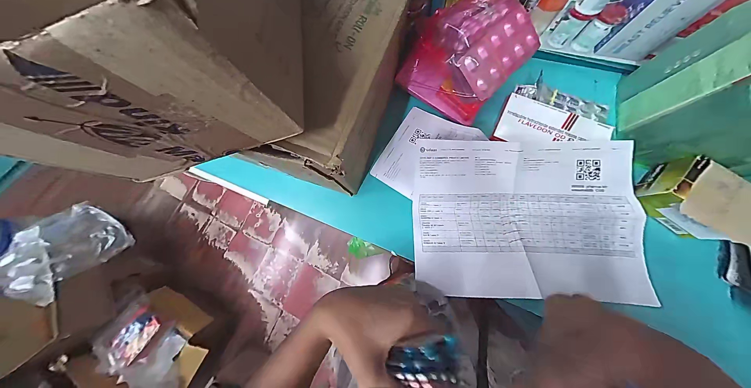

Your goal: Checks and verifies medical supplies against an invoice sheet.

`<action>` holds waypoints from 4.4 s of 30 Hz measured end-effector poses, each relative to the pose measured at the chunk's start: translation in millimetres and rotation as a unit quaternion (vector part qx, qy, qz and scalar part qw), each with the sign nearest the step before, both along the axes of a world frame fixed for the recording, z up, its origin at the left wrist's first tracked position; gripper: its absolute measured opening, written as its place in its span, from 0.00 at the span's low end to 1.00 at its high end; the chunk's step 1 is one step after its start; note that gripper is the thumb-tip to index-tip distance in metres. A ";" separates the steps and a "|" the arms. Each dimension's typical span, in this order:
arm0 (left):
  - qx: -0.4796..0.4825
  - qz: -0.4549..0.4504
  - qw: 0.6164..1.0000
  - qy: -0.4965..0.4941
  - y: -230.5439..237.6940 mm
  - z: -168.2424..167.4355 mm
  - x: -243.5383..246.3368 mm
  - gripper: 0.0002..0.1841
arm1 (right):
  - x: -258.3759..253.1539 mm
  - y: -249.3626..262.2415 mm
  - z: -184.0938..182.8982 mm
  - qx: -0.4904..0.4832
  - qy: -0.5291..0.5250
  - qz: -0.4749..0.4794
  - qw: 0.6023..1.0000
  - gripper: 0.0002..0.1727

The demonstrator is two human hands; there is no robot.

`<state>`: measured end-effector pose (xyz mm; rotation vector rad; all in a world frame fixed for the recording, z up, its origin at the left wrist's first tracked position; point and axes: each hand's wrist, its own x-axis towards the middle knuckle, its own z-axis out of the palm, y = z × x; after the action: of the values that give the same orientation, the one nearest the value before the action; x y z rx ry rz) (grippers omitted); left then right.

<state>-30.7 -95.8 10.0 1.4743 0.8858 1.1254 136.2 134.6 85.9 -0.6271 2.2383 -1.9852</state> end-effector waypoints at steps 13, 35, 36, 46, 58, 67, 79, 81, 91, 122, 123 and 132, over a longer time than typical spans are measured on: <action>0.129 0.096 0.720 -0.675 -2.0 -0.1 62.6 0.31 | 2.6 -56.6 -55.3 0.108 -0.019 -0.190 0.976 0.19; -0.206 0.421 0.761 -0.449 -4.6 20.4 60.4 0.19 | -14.4 -45.1 -50.4 0.041 -0.108 -0.278 0.954 0.28; -0.209 0.419 0.764 -0.443 -3.2 21.6 58.8 0.18 | -15.6 -41.0 -49.5 0.031 -0.139 -0.266 0.953 0.28; -0.190 0.433 0.781 -0.409 1.5 18.6 50.9 0.18 | -29.0 -42.5 -39.6 0.113 -0.112 -0.279 0.947 0.28; -0.176 0.450 0.769 -0.418 10.1 9.6 44.4 0.15 | -37.5 -44.6 -38.8 0.156 -0.093 -0.250 0.951 0.36; -0.137 0.398 0.767 -0.485 0.7 -1.8 42.6 0.20 | -39.2 -48.0 -30.8 0.173 -0.085 -0.287 0.938 0.30; -0.152 0.418 0.748 -0.492 3.7 1.9 43.3 0.17 | -38.6 -52.2 -34.0 0.195 -0.068 -0.284 0.936 0.29; -0.168 0.459 0.745 -0.454 6.3 3.9 45.0 0.18 | -38.6 -59.3 -36.8 0.233 -0.050 -0.292 0.926 0.31; -0.196 0.596 0.762 0.158 20.6 25.0 30.0 0.39 | -40.8 -64.1 -56.9 -0.017 -0.145 -0.325 0.934 0.32; -0.213 0.594 0.695 0.345 46.2 52.9 28.0 0.36 | -45.0 -58.0 -59.2 -0.160 -0.170 -0.354 0.906 0.18; -0.190 0.598 0.705 0.331 44.7 52.1 27.9 0.36 | -44.9 -55.9 -57.7 -0.153 -0.158 -0.360 0.907 0.18; -0.031 0.448 0.892 -0.051 4.6 30.6 10.6 0.25 | 19.3 23.2 -10.7 0.084 -0.045 -0.487 0.868 0.14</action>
<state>-20.2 -91.2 40.6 0.9142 1.5812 1.7869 155.5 157.8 75.2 0.7834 2.9151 -1.9693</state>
